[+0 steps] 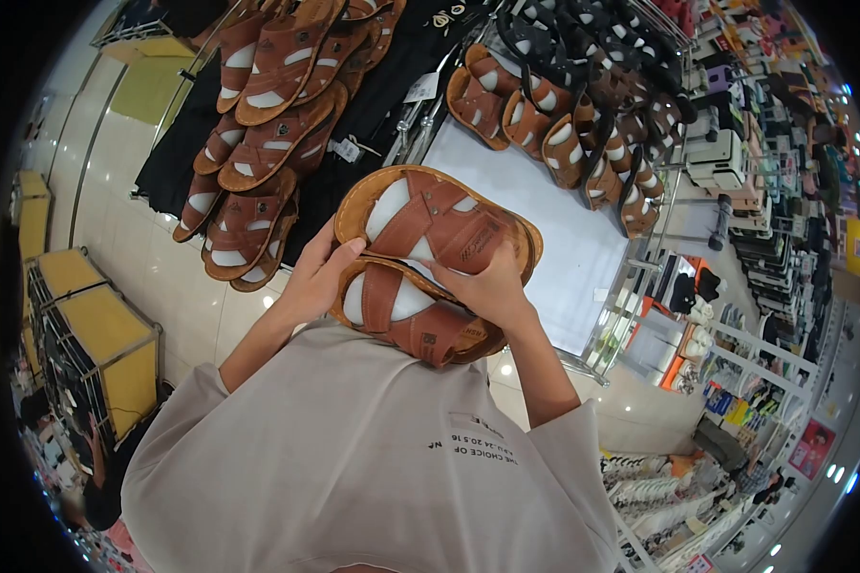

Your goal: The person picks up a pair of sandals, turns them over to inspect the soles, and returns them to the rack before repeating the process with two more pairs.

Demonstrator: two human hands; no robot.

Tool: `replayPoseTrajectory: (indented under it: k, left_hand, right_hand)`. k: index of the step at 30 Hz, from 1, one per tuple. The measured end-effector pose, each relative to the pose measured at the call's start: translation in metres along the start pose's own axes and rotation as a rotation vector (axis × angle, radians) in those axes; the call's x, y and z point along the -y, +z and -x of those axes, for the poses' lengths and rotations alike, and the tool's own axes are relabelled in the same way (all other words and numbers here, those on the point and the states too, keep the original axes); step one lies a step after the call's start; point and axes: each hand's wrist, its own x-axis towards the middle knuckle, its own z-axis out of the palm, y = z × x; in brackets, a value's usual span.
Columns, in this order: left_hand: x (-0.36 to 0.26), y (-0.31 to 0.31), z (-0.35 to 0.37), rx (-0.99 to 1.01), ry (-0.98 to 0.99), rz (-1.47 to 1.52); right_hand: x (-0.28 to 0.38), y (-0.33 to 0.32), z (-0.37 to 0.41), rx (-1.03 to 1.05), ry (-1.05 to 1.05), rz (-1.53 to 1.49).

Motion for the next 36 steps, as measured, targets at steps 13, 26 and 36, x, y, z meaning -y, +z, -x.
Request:
replayPoseTrajectory:
  k: [13, 26, 36]
  left_hand:
    - [0.0, 0.004, 0.006, -0.06, -0.032, 0.046]
    - [0.005, 0.004, 0.006, -0.091, 0.047, 0.024]
    - [0.0, 0.002, 0.006, -0.03, -0.008, 0.154]
  right_hand:
    - [-0.022, -0.004, 0.013, -0.092, -0.299, 0.341]
    - [-0.013, -0.007, 0.015, 0.005, -0.131, 0.214]
    - [0.008, -0.067, 0.006, -0.257, -0.446, 0.476]
